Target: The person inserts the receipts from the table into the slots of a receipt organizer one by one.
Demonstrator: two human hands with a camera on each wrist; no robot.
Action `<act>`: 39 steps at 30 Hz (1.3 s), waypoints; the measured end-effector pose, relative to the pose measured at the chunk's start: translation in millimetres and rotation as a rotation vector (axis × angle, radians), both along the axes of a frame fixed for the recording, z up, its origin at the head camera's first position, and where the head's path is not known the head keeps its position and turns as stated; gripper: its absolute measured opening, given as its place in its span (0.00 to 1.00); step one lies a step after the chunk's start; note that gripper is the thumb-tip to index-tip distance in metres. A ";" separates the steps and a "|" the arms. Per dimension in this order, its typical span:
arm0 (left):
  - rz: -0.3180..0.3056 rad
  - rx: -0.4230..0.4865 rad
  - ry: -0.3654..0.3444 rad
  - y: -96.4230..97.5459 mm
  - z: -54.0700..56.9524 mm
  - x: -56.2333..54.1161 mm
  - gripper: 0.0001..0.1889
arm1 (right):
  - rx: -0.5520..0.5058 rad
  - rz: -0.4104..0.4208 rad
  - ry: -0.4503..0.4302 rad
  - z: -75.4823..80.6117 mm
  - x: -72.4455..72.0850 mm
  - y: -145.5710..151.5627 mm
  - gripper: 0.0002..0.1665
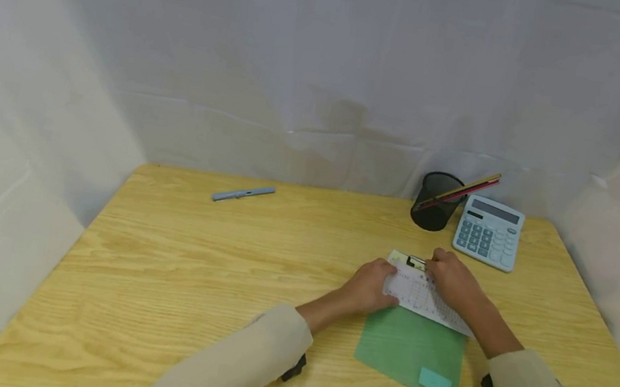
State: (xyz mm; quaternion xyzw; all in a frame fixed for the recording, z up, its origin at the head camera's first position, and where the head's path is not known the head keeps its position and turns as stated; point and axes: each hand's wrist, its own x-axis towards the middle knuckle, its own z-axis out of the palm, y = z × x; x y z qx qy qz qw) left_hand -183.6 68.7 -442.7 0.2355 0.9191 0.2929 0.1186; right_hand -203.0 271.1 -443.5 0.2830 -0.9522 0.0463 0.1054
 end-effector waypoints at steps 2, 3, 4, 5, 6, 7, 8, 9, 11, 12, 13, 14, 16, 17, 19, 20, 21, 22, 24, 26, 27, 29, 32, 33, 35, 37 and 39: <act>-0.005 -0.008 0.005 -0.5 0.6 0.5 0.31 | 0.002 0.000 0.002 0.3 0.0 0.2 0.04; -0.006 -0.010 0.008 -0.6 0.7 0.7 0.31 | 0.004 0.001 0.004 0.4 -0.1 0.5 0.05; -0.009 -0.012 0.012 -0.7 0.8 0.7 0.31 | 0.005 0.002 0.008 0.9 0.1 0.2 0.05; -0.012 -0.015 0.017 -0.8 0.8 0.8 0.31 | 0.005 0.003 0.010 1.2 0.2 0.1 0.05; -0.014 -0.018 0.020 -0.8 0.6 0.8 0.31 | 0.005 0.005 0.012 1.4 0.2 0.0 0.06; -0.016 -0.019 0.024 -0.9 0.4 0.7 0.31 | 0.004 0.005 0.013 1.6 0.5 -0.2 0.06; -0.018 -0.020 0.026 -1.0 0.2 0.7 0.32 | 0.004 0.004 0.014 1.4 0.5 -0.2 0.06; -0.018 -0.022 0.026 -0.9 -0.2 0.5 0.32 | 0.004 0.004 0.016 1.2 0.6 -0.3 0.07; -0.017 -0.020 0.022 -0.9 -0.7 0.3 0.32 | 0.002 0.004 0.018 0.9 0.9 -0.7 0.07; -0.015 -0.016 0.019 -0.9 -1.2 0.2 0.32 | 0.003 0.005 0.021 0.7 1.1 -0.7 0.07; -0.012 -0.012 0.019 -0.8 -1.6 0.1 0.33 | 0.004 0.006 0.023 0.5 1.2 -0.7 0.07; -0.010 -0.011 0.017 -0.7 -2.0 0.0 0.33 | 0.005 0.008 0.025 0.4 1.2 -0.7 0.07; -0.003 -0.005 0.016 -0.3 -2.3 0.0 0.33 | 0.008 0.010 0.029 0.6 1.4 -0.6 0.07; 0.000 -0.003 0.015 -0.1 -2.5 0.2 0.33 | 0.009 0.010 0.030 0.8 1.6 -0.5 0.07; 0.013 0.001 0.010 0.7 -2.4 0.6 0.33 | 0.008 0.011 0.030 0.7 1.6 -0.3 0.07; 0.021 0.000 0.002 1.0 -2.0 1.0 0.33 | 0.009 0.010 0.030 0.7 1.6 -0.2 0.07; 0.029 0.000 -0.006 1.4 -1.5 1.5 0.33 | 0.010 0.010 0.030 0.7 1.5 -0.3 0.07; 0.037 -0.001 -0.015 1.8 -1.0 2.0 0.33 | 0.009 0.010 0.030 0.6 1.5 -0.3 0.07; 0.049 -0.010 -0.028 2.7 0.1 3.2 0.34 | 0.007 0.009 0.028 0.2 1.4 -0.4 0.06; 0.054 -0.023 -0.038 3.3 1.3 4.2 0.34 | 0.008 0.006 0.025 0.1 1.7 -0.4 0.06; 0.054 -0.027 -0.039 3.6 1.7 4.5 0.34 | 0.007 0.007 0.024 0.3 2.0 -0.5 0.06; 0.053 -0.036 -0.037 4.0 2.1 5.1 0.34 | 0.010 0.007 0.024 0.6 2.7 -0.4 0.06; 0.049 -0.039 -0.037 3.9 2.2 5.1 0.35 | 0.020 0.013 0.030 1.6 3.1 -0.4 0.07; 0.046 -0.038 -0.034 3.8 2.1 5.1 0.35 | 0.021 0.016 0.033 1.9 3.0 -0.4 0.07; 0.039 -0.038 -0.033 3.1 1.9 4.2 0.36 | 0.021 0.018 0.034 1.9 2.7 -0.4 0.07; 0.033 -0.032 -0.032 2.7 1.4 3.1 0.36 | 0.017 0.020 0.035 1.8 2.4 -0.3 0.07; 0.027 -0.029 -0.031 2.2 1.2 2.1 0.37 | 0.014 0.020 0.039 1.4 2.4 -0.3 0.07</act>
